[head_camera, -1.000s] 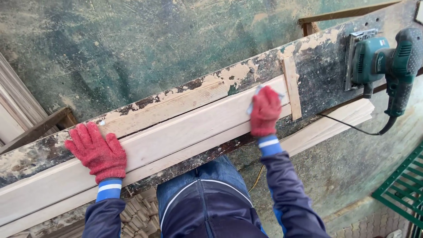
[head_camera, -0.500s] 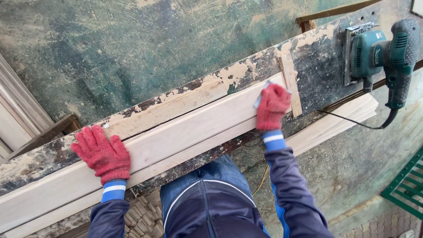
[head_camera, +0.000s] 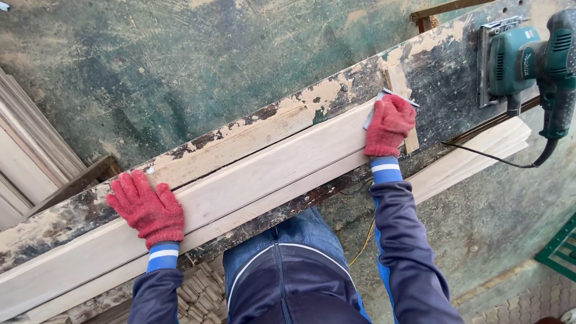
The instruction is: Sanding wooden planks using an orbital electric sander and a piece of sandpaper.
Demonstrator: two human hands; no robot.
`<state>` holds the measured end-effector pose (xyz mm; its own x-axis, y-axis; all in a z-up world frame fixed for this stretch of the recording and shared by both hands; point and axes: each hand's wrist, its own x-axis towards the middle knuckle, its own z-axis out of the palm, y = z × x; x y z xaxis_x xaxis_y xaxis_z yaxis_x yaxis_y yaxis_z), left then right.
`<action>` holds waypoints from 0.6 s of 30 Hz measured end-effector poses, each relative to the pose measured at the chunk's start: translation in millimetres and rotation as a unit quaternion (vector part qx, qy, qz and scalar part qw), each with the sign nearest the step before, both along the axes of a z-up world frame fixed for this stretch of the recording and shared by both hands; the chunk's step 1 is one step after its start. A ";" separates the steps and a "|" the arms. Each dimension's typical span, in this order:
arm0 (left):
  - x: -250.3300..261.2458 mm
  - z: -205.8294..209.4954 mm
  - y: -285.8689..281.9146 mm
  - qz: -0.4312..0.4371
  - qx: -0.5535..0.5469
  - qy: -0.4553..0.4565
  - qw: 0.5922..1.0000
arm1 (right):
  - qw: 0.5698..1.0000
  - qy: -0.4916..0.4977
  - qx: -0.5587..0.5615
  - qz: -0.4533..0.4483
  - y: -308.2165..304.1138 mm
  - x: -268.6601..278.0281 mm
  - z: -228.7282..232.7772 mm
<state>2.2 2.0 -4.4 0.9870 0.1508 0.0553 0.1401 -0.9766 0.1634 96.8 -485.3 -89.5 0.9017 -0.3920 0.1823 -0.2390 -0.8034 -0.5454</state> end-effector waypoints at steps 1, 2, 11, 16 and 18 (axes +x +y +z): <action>-1.6 -4.1 3.6 0.017 0.015 0.014 1.000 | 1.000 -0.002 0.008 -0.001 7.2 0.1 -0.4; -5.4 -10.1 3.4 0.037 0.027 0.029 0.999 | 1.000 -0.003 0.013 0.001 10.6 0.2 0.4; -3.3 -6.1 2.7 0.023 0.041 0.020 0.999 | 0.998 -0.007 0.057 0.006 -3.0 -0.1 -4.6; -5.4 -10.4 3.6 0.026 0.039 0.013 0.999 | 0.993 -0.052 -0.050 0.096 10.8 -17.8 -22.8; -4.1 -11.2 4.7 0.020 0.039 0.018 0.999 | 0.970 -0.088 -0.160 0.162 -19.7 -13.8 -36.6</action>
<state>-1.9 6.7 -15.5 0.9820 0.1860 0.0329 0.1829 -0.9798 0.0806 82.9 -504.9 -126.1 0.9120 0.0086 0.4101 0.1281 -0.9557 -0.2650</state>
